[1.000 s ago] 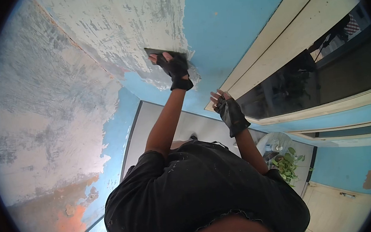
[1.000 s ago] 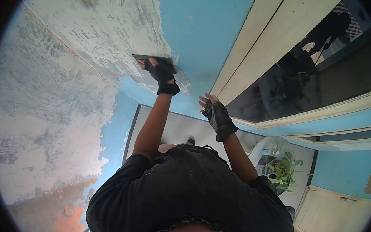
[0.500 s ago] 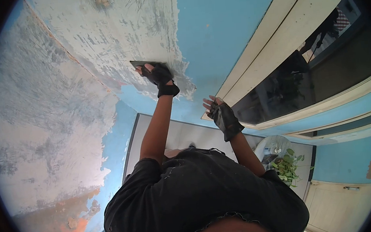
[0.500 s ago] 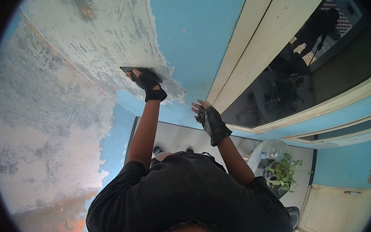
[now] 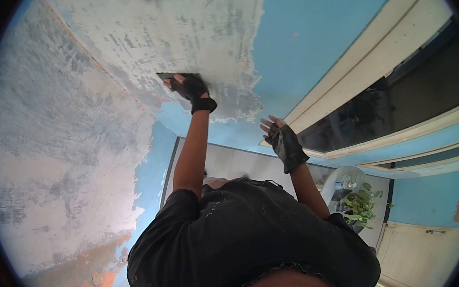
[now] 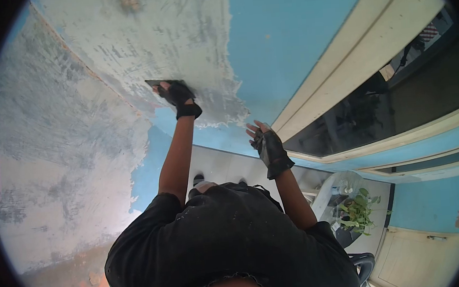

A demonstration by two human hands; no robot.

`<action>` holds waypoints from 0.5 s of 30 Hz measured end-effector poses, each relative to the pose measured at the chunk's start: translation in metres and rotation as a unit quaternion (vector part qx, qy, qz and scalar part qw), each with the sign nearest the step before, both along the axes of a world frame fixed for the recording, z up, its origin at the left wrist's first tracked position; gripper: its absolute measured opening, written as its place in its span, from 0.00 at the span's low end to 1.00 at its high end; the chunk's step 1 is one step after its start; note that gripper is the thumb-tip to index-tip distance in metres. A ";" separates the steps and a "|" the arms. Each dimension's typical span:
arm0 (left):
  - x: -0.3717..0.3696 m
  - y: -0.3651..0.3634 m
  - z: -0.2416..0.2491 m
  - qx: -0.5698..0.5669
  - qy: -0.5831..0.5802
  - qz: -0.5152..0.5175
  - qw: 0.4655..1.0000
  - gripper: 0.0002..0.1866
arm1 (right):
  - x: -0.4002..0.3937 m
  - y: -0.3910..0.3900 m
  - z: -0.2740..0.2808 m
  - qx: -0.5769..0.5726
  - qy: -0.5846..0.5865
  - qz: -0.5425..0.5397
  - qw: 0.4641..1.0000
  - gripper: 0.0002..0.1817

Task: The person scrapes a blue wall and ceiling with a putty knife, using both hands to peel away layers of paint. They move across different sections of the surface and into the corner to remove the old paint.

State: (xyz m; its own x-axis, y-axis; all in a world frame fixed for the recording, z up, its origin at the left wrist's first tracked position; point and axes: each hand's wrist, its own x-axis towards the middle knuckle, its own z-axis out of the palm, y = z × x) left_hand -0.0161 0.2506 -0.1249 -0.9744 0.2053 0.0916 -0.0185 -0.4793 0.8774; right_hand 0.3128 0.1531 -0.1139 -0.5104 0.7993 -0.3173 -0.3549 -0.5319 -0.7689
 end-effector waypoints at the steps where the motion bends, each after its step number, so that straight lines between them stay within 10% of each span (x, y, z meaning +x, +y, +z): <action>1: -0.019 0.016 -0.035 0.054 0.007 -0.004 0.999 0.39 | -0.005 0.001 -0.003 0.006 0.001 -0.012 1.000 0.33; 3: 0.032 -0.015 0.021 -0.139 0.079 0.010 0.987 0.41 | -0.023 0.002 -0.008 -0.001 0.001 -0.017 1.000 0.33; 15: -0.160 -0.046 0.040 -0.026 0.044 0.001 0.999 0.44 | -0.174 -0.015 0.005 0.015 -0.008 0.019 1.000 0.33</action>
